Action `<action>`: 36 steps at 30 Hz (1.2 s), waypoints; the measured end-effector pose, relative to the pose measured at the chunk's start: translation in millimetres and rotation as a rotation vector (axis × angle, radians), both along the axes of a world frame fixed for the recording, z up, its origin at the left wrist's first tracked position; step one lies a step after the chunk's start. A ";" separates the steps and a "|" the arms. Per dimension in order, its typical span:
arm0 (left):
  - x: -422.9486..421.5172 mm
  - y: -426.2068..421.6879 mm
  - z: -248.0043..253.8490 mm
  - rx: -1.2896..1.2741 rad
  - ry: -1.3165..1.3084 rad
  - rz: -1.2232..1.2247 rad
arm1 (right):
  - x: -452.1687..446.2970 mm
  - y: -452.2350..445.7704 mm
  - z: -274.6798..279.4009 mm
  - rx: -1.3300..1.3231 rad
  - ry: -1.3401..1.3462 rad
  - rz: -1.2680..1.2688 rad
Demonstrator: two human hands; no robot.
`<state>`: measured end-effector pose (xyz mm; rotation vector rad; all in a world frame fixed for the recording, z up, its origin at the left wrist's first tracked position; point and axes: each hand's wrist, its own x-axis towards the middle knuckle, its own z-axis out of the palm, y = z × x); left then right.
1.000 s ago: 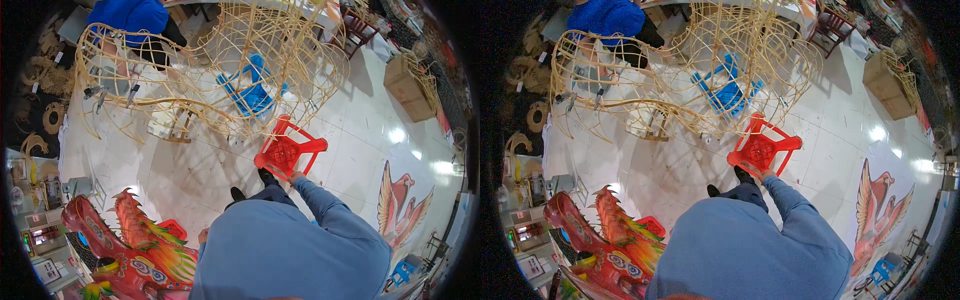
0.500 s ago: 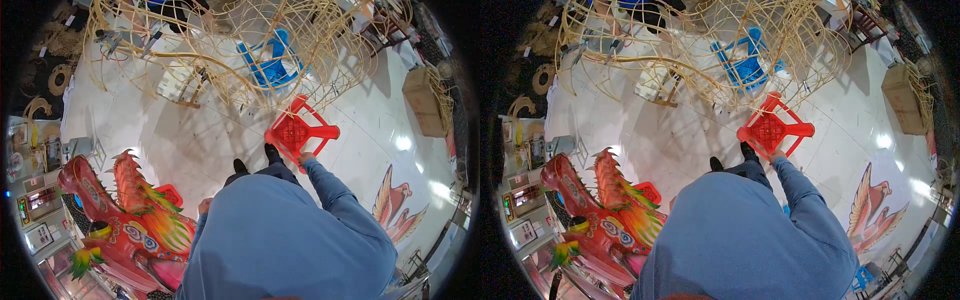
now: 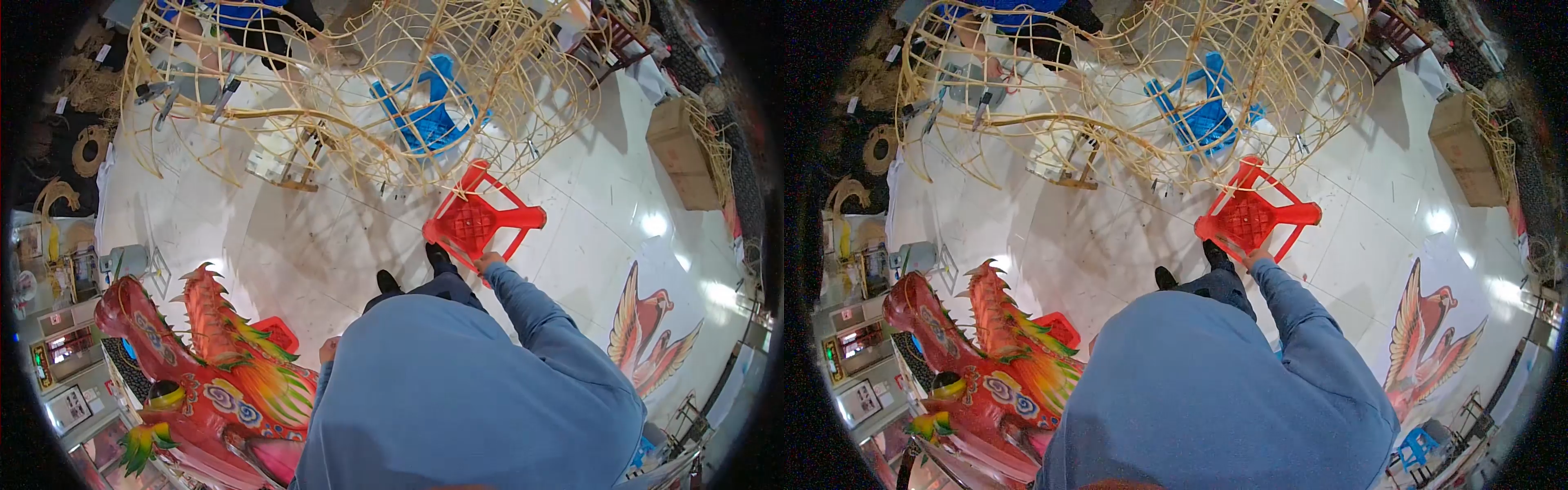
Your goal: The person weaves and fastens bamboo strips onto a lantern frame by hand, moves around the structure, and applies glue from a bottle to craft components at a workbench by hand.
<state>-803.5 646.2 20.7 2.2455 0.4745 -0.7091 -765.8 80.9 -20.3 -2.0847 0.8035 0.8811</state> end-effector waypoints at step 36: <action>5.3 -9.2 26.0 0.127 -0.055 -0.056 | 218.7 -73.9 131.7 -0.372 -0.793 -0.531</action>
